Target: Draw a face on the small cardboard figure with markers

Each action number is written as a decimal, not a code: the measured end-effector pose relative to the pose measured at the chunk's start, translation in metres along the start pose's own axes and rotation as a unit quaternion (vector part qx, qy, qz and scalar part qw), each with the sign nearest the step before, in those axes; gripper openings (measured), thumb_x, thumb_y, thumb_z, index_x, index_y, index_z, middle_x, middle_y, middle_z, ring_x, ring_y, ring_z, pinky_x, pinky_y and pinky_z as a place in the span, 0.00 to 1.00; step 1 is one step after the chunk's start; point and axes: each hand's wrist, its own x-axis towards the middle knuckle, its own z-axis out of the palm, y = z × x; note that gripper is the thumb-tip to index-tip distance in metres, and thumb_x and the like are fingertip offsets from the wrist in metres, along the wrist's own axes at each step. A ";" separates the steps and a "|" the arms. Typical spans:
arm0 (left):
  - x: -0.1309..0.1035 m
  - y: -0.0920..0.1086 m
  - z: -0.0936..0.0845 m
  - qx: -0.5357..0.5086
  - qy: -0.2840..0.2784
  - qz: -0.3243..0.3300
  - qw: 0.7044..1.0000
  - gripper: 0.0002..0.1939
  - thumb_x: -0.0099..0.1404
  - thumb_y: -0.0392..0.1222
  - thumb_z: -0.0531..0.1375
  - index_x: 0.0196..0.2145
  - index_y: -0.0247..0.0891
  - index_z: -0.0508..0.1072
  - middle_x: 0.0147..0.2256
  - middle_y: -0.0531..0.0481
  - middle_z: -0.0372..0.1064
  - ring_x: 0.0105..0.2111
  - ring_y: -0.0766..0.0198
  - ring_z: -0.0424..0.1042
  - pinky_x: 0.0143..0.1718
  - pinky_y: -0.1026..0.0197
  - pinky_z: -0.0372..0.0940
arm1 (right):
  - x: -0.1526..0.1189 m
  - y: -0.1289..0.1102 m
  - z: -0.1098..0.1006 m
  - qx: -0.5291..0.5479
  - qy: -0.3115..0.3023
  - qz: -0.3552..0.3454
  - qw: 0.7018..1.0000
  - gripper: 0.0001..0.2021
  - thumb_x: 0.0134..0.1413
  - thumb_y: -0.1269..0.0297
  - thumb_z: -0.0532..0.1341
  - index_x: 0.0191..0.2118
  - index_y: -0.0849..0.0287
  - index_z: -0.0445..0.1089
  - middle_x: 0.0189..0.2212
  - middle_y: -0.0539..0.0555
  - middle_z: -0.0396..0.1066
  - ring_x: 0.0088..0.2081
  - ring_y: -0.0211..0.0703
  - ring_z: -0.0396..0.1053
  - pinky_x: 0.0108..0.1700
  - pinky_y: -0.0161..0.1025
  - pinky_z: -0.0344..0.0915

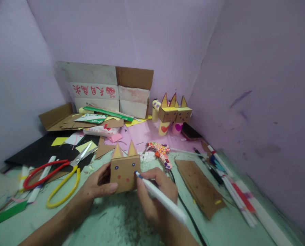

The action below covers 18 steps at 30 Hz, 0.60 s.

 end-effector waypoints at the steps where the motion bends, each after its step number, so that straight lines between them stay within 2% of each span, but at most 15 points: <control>1: 0.000 0.000 0.000 -0.001 0.000 -0.001 1.000 0.43 0.44 0.51 0.69 0.55 0.34 0.62 0.47 0.39 0.72 0.49 0.44 0.68 0.49 0.48 0.61 | 0.000 0.000 0.000 -0.001 -0.001 0.000 1.000 0.02 0.58 0.67 0.60 0.34 0.56 0.68 0.25 0.49 0.72 0.24 0.37 0.70 0.25 0.30 0.65; 7: 0.000 0.001 0.000 0.005 0.007 -0.005 1.000 0.43 0.43 0.51 0.69 0.55 0.35 0.62 0.47 0.39 0.72 0.52 0.43 0.66 0.50 0.49 0.61 | 0.001 0.000 0.000 -0.012 0.012 -0.007 1.000 0.02 0.57 0.67 0.60 0.34 0.57 0.69 0.24 0.50 0.73 0.24 0.38 0.71 0.24 0.31 0.66; 11: 0.000 0.000 -0.001 -0.004 0.006 -0.002 1.000 0.43 0.43 0.52 0.70 0.54 0.35 0.63 0.47 0.39 0.72 0.51 0.43 0.66 0.50 0.49 0.61 | 0.004 -0.005 0.000 -0.006 0.032 -0.008 0.999 0.01 0.57 0.67 0.61 0.33 0.57 0.68 0.22 0.48 0.71 0.20 0.36 0.67 0.21 0.29 0.63; 18: -0.001 -0.001 0.001 -0.018 0.020 0.000 1.000 0.43 0.42 0.50 0.71 0.54 0.35 0.63 0.48 0.38 0.71 0.52 0.43 0.67 0.50 0.49 0.62 | 0.002 -0.011 -0.002 0.012 0.073 0.006 0.997 0.03 0.56 0.69 0.60 0.35 0.54 0.67 0.22 0.46 0.68 0.20 0.34 0.66 0.21 0.27 0.63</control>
